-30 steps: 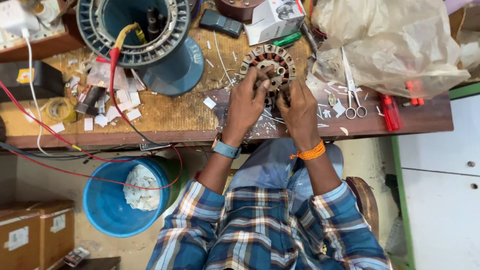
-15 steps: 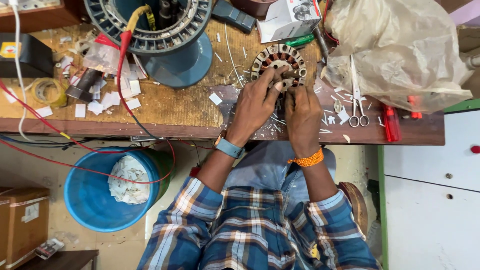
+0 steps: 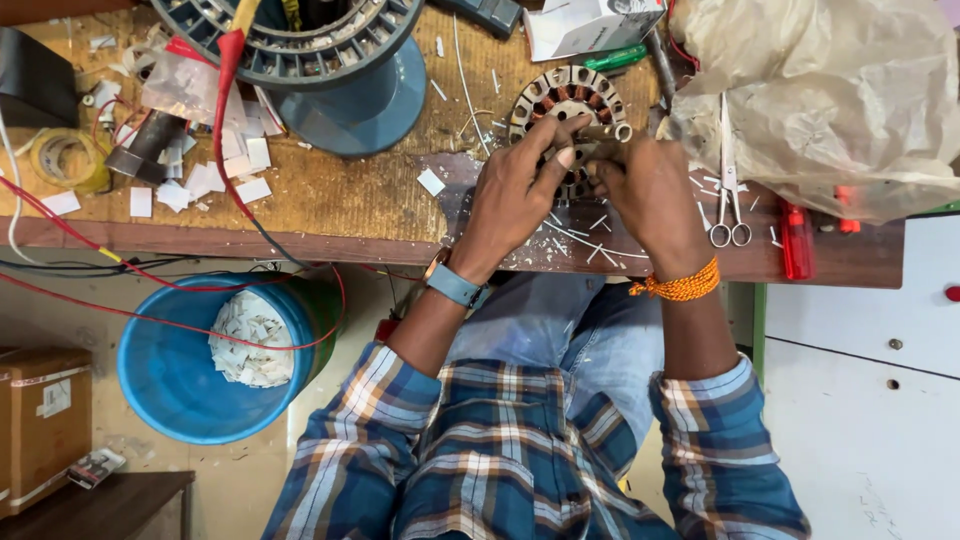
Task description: The person inserts small white insulating pieces into the slots of a circular stator core. They use scissors to trim the pieces and tweezers to adjust them within the slots. The person repeatedly handles the stator, placing it on the table and picking it up to continue the assembly.
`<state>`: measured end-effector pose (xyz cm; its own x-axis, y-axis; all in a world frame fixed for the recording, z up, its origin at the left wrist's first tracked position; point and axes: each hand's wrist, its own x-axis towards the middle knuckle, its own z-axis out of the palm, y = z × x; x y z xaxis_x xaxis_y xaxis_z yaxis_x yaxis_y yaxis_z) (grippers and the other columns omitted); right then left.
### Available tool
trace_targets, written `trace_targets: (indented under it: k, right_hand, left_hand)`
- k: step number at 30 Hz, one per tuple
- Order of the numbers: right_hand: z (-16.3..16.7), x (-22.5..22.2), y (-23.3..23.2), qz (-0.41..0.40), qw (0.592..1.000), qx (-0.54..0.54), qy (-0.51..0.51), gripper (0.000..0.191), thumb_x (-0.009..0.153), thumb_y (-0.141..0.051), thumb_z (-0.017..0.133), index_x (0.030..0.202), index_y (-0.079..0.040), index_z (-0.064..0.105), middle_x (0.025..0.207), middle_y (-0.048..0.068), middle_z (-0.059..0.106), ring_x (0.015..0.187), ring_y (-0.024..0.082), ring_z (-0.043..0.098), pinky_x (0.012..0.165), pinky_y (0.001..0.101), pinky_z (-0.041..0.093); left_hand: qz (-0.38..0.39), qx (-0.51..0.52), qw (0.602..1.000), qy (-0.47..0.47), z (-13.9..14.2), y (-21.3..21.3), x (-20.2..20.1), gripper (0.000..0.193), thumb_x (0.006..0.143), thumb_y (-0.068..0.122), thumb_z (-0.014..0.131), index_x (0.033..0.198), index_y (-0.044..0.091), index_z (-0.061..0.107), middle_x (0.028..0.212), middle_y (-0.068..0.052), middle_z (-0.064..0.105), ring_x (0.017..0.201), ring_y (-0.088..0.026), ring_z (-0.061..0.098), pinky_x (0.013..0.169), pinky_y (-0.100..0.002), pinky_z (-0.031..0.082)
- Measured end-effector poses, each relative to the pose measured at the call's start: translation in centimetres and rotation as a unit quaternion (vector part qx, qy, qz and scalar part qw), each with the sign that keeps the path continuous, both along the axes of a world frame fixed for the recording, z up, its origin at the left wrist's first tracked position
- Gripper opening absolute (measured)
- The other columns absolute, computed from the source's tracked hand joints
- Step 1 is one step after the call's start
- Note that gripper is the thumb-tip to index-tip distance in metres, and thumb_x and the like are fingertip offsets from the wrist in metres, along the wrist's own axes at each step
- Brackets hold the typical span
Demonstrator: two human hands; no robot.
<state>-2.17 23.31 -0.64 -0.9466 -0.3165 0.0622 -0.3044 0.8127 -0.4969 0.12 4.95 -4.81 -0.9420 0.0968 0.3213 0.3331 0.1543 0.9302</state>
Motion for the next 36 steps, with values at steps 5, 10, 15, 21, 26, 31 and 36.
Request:
trace_targets:
  k: [5,10,15,21,26,31,36]
  right_hand:
    - [-1.2,0.0,0.6,-0.04,0.996,0.056,0.061,0.049,0.088,-0.008,0.082,0.129,0.004,0.059,0.072,0.014,0.068,0.059,0.028,0.065,0.055,0.042,0.051]
    - [-3.1,-0.6,1.0,-0.081,0.993,-0.086,0.018,0.034,0.087,-0.01,0.086,0.115,-0.007,0.068,0.083,0.006,0.065,0.069,0.017,0.061,0.059,0.0338,0.049]
    - [-4.9,-0.8,-0.3,-0.091,0.986,-0.126,0.064,0.024,0.087,-0.009,0.087,0.11,-0.009,0.079,0.098,0.012,0.061,0.083,0.02,0.057,0.068,0.0339,0.047]
    - [-5.8,0.3,0.2,-0.085,0.84,-0.528,-0.099,0.021,0.1,-0.022,0.068,0.108,-0.004,0.059,0.123,0.003,0.067,0.098,0.012,0.063,0.083,0.0328,0.059]
    - [-7.5,3.0,-0.3,-0.075,0.789,-0.596,-0.128,0.023,0.105,-0.023,0.064,0.108,-0.003,0.055,0.106,0.012,0.069,0.098,0.018,0.068,0.092,0.0353,0.058]
    - [-7.7,5.1,-0.9,-0.044,0.759,-0.646,-0.07,0.021,0.106,-0.022,0.063,0.105,-0.005,0.051,0.104,0.011,0.068,0.101,0.019,0.067,0.097,0.0368,0.058]
    - [-7.2,8.8,0.2,0.007,0.767,-0.641,0.016,0.025,0.108,-0.023,0.067,0.105,-0.008,0.047,0.092,0.008,0.064,0.096,0.021,0.069,0.095,0.041,0.06]
  left_hand:
    - [-0.008,-0.007,0.999,-0.051,0.2,-0.1,0.1,0.02,0.108,0.026,0.052,0.116,0.007,0.056,0.122,-0.01,0.076,0.089,-0.03,0.077,0.081,-0.045,0.057]
    - [-0.005,-0.011,0.995,-0.101,0.7,-0.2,-0.4,0.017,0.103,0.022,0.054,0.103,0.006,0.053,0.125,-0.008,0.076,0.078,-0.027,0.076,0.07,-0.045,0.056]
    - [-0.003,-0.02,0.999,-0.039,1.3,-0.9,-0.9,0.014,0.103,0.018,0.058,0.108,0.006,0.054,0.121,-0.013,0.074,0.088,-0.029,0.077,0.079,-0.045,0.057]
    - [-0.01,-0.05,0.989,-0.139,0.8,-1.6,-1.6,0.017,0.104,0.026,0.054,0.112,0.011,0.056,0.111,-0.014,0.074,0.099,-0.029,0.075,0.087,-0.049,0.054]
    - [-0.008,-0.105,0.984,-0.146,0.1,-3.1,-3.5,0.021,0.108,0.032,0.049,0.108,0.011,0.056,0.116,-0.02,0.068,0.117,-0.033,0.062,0.102,-0.05,0.05]
    - [-0.075,-0.082,0.994,-0.016,0.9,-5.4,-4.4,0.026,0.113,0.033,0.045,0.108,0.008,0.052,0.135,-0.014,0.056,0.127,-0.031,0.054,0.107,-0.05,0.047]
    - [0.0,-0.078,0.996,0.033,1.1,-6.9,-2.0,0.027,0.113,0.033,0.044,0.111,0.008,0.054,0.129,-0.014,0.057,0.12,-0.029,0.054,0.099,-0.048,0.047]
